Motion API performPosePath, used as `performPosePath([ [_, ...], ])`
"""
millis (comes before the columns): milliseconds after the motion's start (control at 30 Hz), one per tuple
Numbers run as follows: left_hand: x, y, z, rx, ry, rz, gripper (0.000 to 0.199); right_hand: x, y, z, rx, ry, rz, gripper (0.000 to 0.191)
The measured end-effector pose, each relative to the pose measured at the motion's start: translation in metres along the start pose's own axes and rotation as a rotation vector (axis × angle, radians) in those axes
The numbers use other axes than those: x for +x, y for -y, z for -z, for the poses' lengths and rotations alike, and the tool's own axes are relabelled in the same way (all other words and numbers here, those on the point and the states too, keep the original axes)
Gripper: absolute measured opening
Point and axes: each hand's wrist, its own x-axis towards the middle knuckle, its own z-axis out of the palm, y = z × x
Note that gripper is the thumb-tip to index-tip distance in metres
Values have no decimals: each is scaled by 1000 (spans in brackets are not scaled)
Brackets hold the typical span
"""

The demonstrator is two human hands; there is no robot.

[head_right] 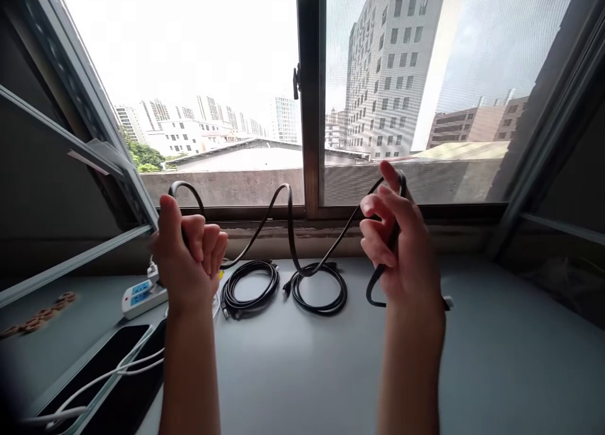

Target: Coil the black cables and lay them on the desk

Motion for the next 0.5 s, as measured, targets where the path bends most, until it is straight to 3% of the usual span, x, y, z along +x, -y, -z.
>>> performPosePath([
  [100, 0, -1, 1, -15, 23, -90, 71, 0, 0, 3, -20, 135, -89, 25],
  [267, -6, -9, 3, -57, 54, -222, 75, 0, -12, -4, -334, 187, -127, 41],
  [400, -12, -14, 5, -78, 273, -226, 72, -1, -24, -16, -457, 361, -276, 57],
  [500, -18, -11, 2, -52, 516, -177, 68, -5, -29, -29, -445, 450, -270, 60],
])
